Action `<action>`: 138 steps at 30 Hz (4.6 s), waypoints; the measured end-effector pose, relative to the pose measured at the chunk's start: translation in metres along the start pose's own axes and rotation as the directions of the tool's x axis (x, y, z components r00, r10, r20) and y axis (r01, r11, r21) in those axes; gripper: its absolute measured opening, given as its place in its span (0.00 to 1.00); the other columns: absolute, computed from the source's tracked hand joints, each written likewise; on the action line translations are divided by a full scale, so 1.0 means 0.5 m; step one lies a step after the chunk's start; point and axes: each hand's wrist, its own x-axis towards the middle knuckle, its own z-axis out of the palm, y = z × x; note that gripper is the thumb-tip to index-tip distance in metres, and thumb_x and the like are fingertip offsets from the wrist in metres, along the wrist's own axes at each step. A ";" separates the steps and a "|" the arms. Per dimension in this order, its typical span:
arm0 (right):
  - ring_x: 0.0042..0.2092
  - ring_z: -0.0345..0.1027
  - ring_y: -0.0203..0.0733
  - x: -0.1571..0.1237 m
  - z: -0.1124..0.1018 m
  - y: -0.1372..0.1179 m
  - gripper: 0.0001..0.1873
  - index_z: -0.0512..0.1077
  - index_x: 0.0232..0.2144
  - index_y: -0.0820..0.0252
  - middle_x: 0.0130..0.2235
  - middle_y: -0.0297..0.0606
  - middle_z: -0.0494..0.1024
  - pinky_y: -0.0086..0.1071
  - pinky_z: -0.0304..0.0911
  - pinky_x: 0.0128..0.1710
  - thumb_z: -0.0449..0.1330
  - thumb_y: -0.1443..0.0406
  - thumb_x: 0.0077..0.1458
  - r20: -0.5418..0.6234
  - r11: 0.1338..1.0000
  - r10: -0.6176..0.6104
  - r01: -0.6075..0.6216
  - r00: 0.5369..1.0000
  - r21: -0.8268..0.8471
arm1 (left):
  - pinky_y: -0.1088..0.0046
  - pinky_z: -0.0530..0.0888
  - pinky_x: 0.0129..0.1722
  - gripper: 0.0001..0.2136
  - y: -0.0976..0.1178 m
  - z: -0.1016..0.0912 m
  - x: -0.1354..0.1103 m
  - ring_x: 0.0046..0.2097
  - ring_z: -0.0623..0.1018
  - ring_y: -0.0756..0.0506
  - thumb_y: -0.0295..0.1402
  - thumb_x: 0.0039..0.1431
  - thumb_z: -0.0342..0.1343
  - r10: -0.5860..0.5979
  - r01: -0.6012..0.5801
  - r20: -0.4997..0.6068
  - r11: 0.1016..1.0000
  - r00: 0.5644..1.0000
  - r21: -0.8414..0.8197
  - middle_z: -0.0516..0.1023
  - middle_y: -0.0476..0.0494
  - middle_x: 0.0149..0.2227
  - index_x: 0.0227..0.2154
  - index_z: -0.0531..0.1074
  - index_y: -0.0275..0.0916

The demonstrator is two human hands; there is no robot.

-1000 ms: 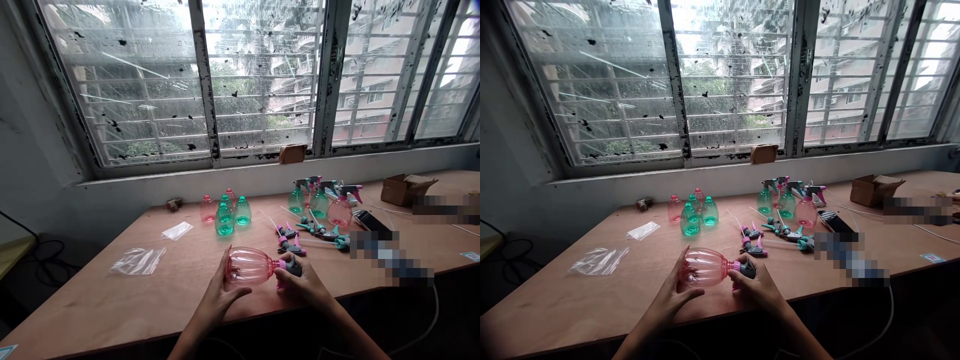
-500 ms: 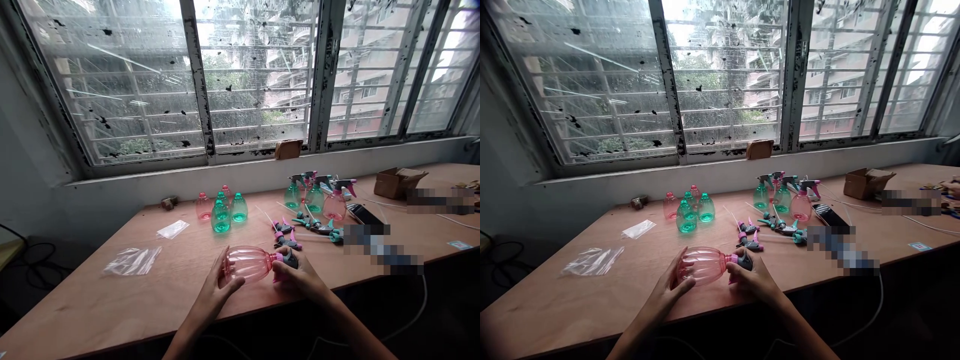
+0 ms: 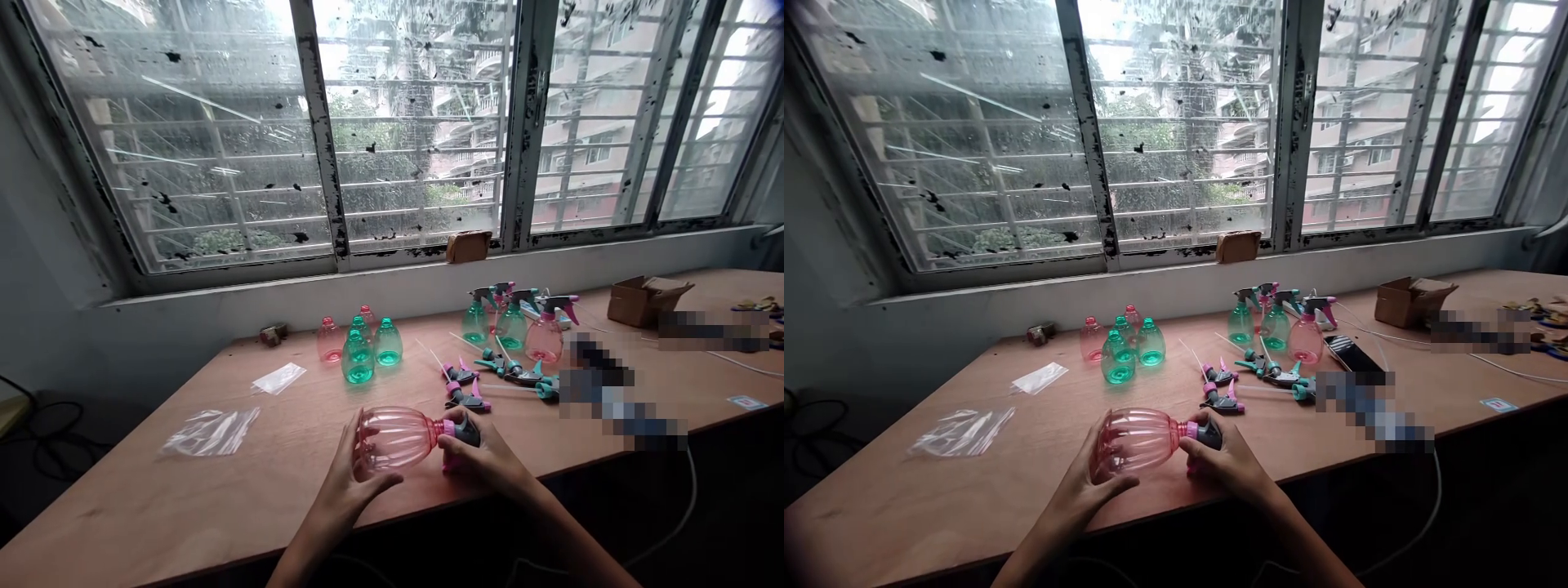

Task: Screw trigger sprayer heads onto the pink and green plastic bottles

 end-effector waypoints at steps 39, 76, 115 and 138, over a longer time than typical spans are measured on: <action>0.32 0.75 0.43 -0.008 -0.001 -0.015 0.19 0.68 0.37 0.61 0.29 0.38 0.80 0.34 0.69 0.34 0.66 0.54 0.52 0.054 1.000 0.014 -0.015 0.998 0.022 | 0.57 0.55 0.66 0.42 0.008 0.000 -0.010 0.67 0.57 0.36 0.37 0.52 0.65 0.141 -0.143 0.027 0.980 0.990 0.139 0.55 0.40 0.67 0.66 0.47 0.48; 0.23 0.73 0.41 -0.007 0.006 -0.003 0.22 0.63 0.32 0.56 0.23 0.29 0.77 0.34 0.72 0.25 0.67 0.50 0.49 0.035 0.996 0.053 -0.056 0.998 0.076 | 0.52 0.62 0.62 0.45 0.006 -0.001 -0.011 0.61 0.66 0.33 0.38 0.48 0.69 0.069 -0.066 0.061 0.997 0.996 -0.042 0.60 0.36 0.63 0.65 0.50 0.48; 0.26 0.74 0.42 -0.008 0.002 0.000 0.21 0.66 0.34 0.57 0.24 0.33 0.78 0.35 0.73 0.28 0.67 0.51 0.49 0.008 0.999 0.039 -0.039 0.999 0.020 | 0.53 0.62 0.62 0.39 0.006 -0.006 -0.016 0.60 0.68 0.34 0.45 0.55 0.62 -0.020 0.023 0.044 0.998 0.999 -0.056 0.59 0.33 0.64 0.65 0.50 0.42; 0.27 0.75 0.42 -0.011 0.002 -0.004 0.17 0.66 0.34 0.58 0.25 0.33 0.79 0.34 0.72 0.29 0.66 0.54 0.53 0.033 0.999 -0.004 0.005 0.999 -0.046 | 0.54 0.60 0.63 0.45 -0.005 -0.008 -0.016 0.63 0.64 0.34 0.45 0.54 0.63 0.033 -0.023 0.105 0.995 0.994 -0.095 0.58 0.34 0.65 0.67 0.40 0.47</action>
